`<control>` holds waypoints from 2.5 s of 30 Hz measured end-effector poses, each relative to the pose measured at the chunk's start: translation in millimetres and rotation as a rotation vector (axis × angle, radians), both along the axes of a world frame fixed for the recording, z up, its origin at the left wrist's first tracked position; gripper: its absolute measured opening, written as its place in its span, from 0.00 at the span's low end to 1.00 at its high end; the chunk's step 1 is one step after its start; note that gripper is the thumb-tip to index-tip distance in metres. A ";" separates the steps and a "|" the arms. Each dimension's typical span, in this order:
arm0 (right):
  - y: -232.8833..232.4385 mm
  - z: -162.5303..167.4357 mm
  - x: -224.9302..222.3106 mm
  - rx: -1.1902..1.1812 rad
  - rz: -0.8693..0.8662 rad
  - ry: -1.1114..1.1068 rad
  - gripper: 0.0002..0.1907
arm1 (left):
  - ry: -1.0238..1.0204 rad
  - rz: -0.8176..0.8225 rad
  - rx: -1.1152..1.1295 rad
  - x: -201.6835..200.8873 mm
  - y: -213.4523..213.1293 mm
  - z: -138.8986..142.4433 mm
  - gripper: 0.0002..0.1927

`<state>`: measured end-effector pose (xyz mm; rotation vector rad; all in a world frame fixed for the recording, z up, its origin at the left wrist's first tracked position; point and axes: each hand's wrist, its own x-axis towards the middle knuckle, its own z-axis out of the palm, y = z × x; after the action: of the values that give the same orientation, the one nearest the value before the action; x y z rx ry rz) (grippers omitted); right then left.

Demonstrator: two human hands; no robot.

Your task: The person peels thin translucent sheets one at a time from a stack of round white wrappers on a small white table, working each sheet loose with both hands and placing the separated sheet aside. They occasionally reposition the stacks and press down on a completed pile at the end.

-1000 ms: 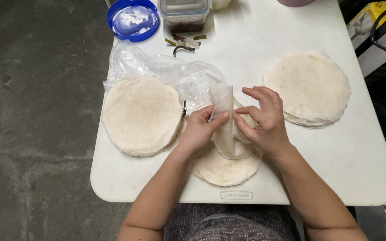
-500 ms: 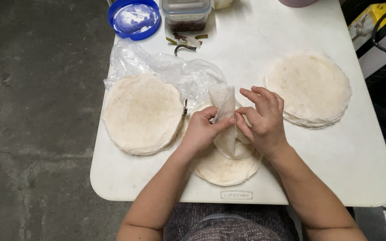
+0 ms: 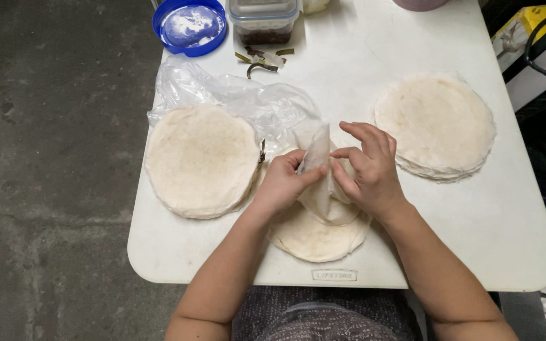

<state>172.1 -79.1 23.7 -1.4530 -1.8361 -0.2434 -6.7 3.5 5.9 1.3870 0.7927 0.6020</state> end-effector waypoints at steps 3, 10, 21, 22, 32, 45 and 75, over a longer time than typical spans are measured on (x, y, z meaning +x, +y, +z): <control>-0.1 2.8 -0.7 0.007 0.015 0.009 0.09 | 0.064 0.015 -0.019 -1.3 -0.2 2.3 0.17; 1.7 4.1 -4.8 0.079 -0.005 -0.151 0.08 | 0.038 -0.007 -0.023 0.2 -1.7 1.5 0.16; 8.3 -12.2 -2.5 0.043 -0.016 -0.109 0.08 | -0.010 -0.043 -0.123 -2.1 2.3 -1.4 0.17; 8.6 -14.9 -1.5 0.022 -0.026 -0.083 0.08 | -0.036 -0.049 -0.130 -1.8 2.9 -2.1 0.17; 8.9 -21.8 10.2 -0.282 0.070 0.452 0.07 | -0.097 -0.031 -0.283 -5.2 5.1 2.9 0.18; 5.7 -16.7 -4.6 -0.082 -0.049 0.103 0.05 | 0.003 -0.073 -0.086 -2.4 5.2 -10.5 0.19; 12.5 -10.6 -3.9 -0.069 0.161 0.238 0.10 | 0.181 0.092 0.143 -7.3 3.3 12.5 0.21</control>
<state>168.2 -66.6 13.2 -1.3096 -1.7677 0.0704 -13.9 6.8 18.4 1.5582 0.9781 0.6193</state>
